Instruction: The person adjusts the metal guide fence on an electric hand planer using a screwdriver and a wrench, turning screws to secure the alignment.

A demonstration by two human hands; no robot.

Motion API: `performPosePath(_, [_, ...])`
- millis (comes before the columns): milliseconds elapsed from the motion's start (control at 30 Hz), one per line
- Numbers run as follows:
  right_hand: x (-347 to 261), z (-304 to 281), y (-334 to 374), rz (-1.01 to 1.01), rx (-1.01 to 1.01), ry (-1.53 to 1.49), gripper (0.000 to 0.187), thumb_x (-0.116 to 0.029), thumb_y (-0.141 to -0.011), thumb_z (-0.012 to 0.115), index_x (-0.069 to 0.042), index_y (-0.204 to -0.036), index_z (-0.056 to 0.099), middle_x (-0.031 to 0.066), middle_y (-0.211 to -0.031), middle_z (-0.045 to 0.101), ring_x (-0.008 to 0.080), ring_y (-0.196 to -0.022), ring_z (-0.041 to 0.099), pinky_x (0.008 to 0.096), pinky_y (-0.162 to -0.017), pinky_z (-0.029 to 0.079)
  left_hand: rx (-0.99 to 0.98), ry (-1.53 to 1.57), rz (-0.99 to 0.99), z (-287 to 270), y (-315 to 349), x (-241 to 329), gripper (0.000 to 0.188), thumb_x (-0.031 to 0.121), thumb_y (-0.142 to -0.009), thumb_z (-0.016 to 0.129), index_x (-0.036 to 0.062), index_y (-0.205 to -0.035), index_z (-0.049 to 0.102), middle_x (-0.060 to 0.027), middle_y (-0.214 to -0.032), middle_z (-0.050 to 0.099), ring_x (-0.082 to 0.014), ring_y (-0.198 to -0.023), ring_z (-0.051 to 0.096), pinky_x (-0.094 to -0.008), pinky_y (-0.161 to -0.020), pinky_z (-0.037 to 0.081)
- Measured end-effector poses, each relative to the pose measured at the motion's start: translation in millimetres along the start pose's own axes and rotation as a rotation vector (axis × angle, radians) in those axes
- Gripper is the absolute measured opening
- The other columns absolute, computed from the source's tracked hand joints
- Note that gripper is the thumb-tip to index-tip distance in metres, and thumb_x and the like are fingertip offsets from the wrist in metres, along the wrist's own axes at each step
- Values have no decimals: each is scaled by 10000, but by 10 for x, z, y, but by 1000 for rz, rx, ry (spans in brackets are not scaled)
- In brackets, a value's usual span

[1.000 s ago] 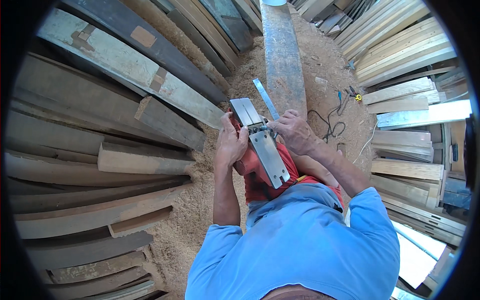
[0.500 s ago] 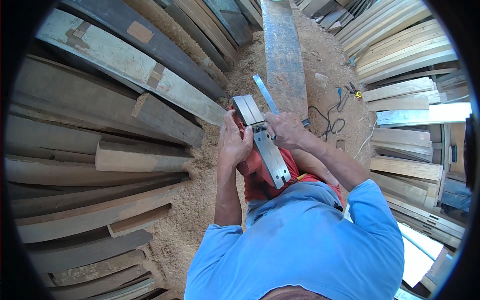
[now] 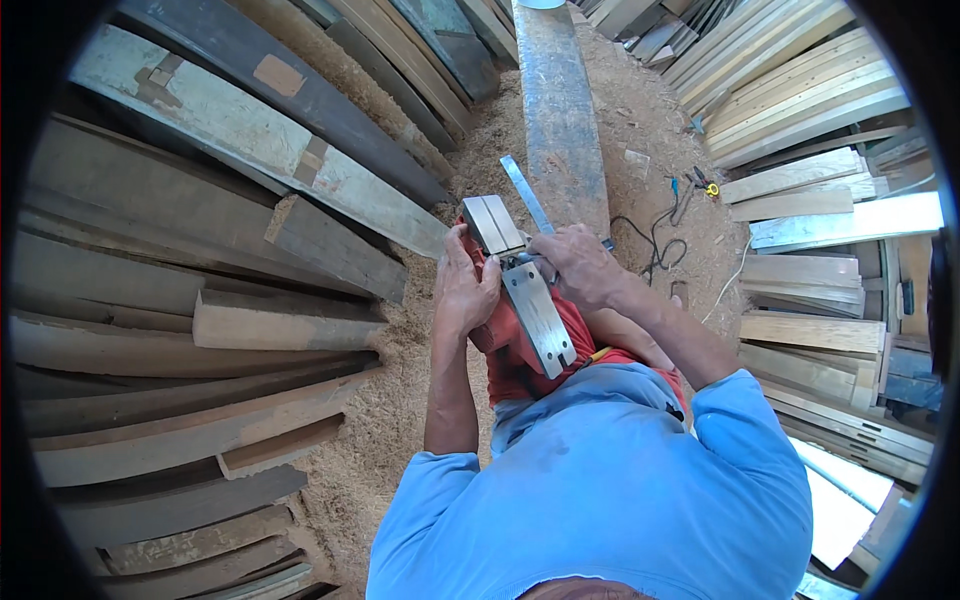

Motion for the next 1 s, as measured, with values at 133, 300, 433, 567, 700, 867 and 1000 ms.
performPosePath(133, [-90, -2, -25, -172, 75, 86, 148, -72, -834, 631, -59, -982, 626, 151, -907, 694, 387, -919, 691, 540, -776, 500, -17, 28, -23, -19, -14, -31, 654, 197, -951, 635, 31, -1488, 300, -346, -1357, 573, -511, -1257, 579, -546, -1086, 443])
performPosePath(300, [-10, 117, -97, 19, -36, -79, 97, -97, -884, 628, -45, -964, 645, 139, -858, 691, 375, -853, 685, 464, -720, 509, -11, 34, -11, -12, -4, -30, 672, 193, -934, 649, 31, -1485, 300, -355, -1364, 557, -524, -1270, 559, -556, -1083, 441])
performPosePath(433, [161, 309, -137, 398, -59, -527, 104, -121, -926, 634, -23, -893, 638, 164, -845, 689, 358, -766, 676, 427, -677, 508, -14, 15, 3, -6, -17, 42, 672, 189, -934, 649, 25, -1482, 299, -356, -1369, 553, -524, -1273, 557, -554, -1088, 439])
performPosePath(567, [99, 200, -96, 444, -156, -591, 75, -92, -927, 597, -36, -950, 641, 187, -854, 697, 371, -738, 680, 410, -647, 507, -1, 48, 21, 5, -19, -62, 671, 198, -941, 641, 14, -1485, 294, -358, -1382, 546, -521, -1289, 550, -551, -1098, 433])
performPosePath(700, [-128, -6, -40, 73, 39, -40, 176, -78, -878, 620, -55, -1053, 630, 153, -884, 693, 364, -848, 694, 437, -747, 504, -14, 50, 1, -3, -19, -87, 614, 146, -979, 607, 19, -1489, 289, -333, -1359, 581, -473, -1281, 591, -513, -1106, 442])
performPosePath(867, [-226, -53, -60, -172, 4, 155, 237, -40, -819, 645, -54, -1056, 638, 162, -905, 665, 346, -964, 700, 498, -854, 473, -37, 78, -11, 16, -31, -86, 676, 210, -942, 635, 28, -1491, 287, -356, -1367, 564, -526, -1259, 571, -556, -1089, 440])
performPosePath(1000, [-142, 42, -130, -76, -62, 83, 186, -59, -857, 635, -48, -1042, 645, 174, -949, 685, 373, -981, 689, 511, -853, 491, -14, 49, -5, 5, -24, -52, 666, 206, -938, 636, 24, -1481, 296, -353, -1372, 562, -527, -1258, 570, -557, -1084, 443])
Point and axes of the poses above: each hand's wrist, its own y-axis away from the middle knuckle, its own z-axis out of the palm, x = y × z, the point moved 4 cm from there along -y, towards the middle knuckle
